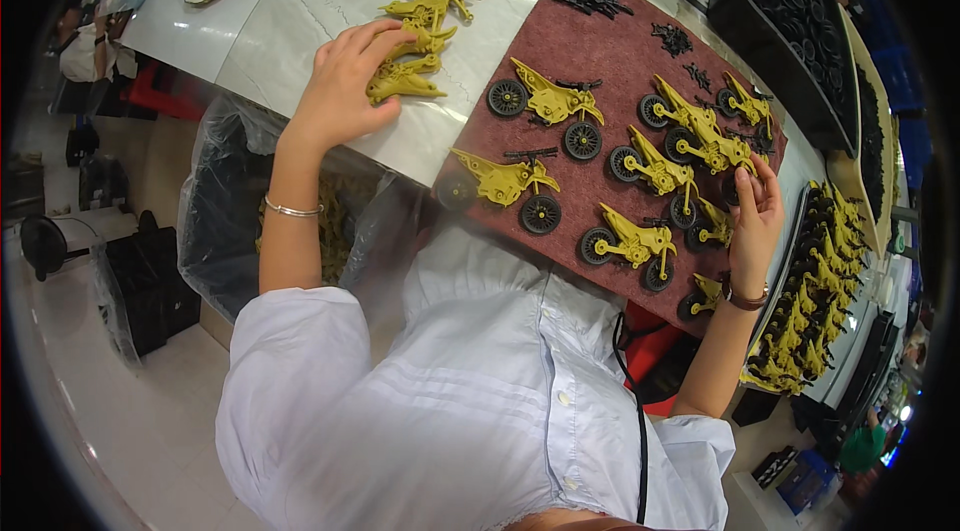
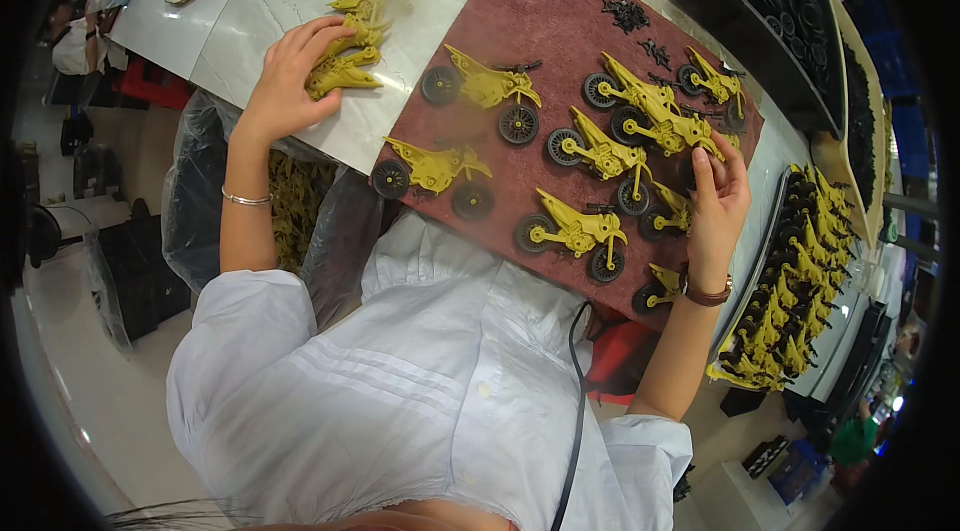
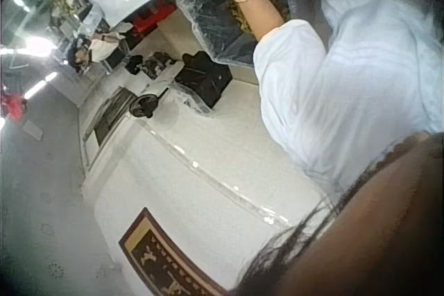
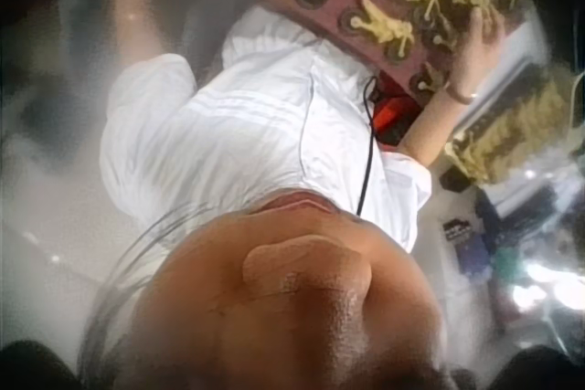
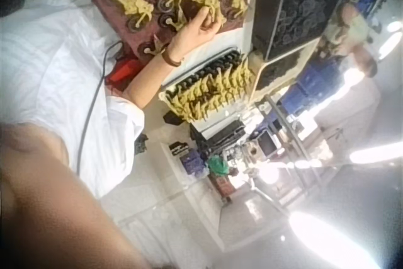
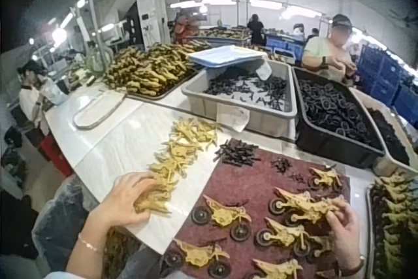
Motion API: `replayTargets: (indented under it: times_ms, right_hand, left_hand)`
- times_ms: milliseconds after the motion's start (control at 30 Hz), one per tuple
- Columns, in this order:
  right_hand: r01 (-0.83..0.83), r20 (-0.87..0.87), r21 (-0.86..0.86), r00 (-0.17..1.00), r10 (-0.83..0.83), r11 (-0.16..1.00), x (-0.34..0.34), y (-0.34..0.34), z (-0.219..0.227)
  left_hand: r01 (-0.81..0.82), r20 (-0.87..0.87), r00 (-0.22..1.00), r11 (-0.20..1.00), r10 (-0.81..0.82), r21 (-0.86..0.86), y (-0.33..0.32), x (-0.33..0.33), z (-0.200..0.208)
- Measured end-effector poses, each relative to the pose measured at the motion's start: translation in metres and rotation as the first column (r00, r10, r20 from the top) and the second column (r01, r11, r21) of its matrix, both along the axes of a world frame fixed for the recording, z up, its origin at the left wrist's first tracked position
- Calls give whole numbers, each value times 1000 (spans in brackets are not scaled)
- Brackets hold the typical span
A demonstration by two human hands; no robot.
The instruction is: The person assembles toy motorcycles by attaching wheels and handlebars to the motorcycle frames by hand, then arranges and stacks the completed motorcycles onto a tray.
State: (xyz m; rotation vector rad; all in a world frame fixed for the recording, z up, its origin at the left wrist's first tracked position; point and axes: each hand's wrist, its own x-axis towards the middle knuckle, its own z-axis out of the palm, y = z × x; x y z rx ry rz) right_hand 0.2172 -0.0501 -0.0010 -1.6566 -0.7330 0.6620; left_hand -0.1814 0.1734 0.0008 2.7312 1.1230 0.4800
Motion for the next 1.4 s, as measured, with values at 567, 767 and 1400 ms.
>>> replayTargets:
  times_ms: [567, 767, 1400]
  right_hand:
    - [161, 751, -197, 659, 44, 967, -15, -6, 9]
    - [190, 741, -58, 666, -85, 980, -30, -12, 19]
    - [-339, 91, 183, 940, 328, 923, -126, 13, 32]
  left_hand:
    - [54, 74, 995, 995, -61, 89, 72, 27, -9]
    - [8, 170, 985, 1000, -10, 13, 71, 46, -19]
    - [521, 467, 695, 830, -547, 198, -84, 127, 45]
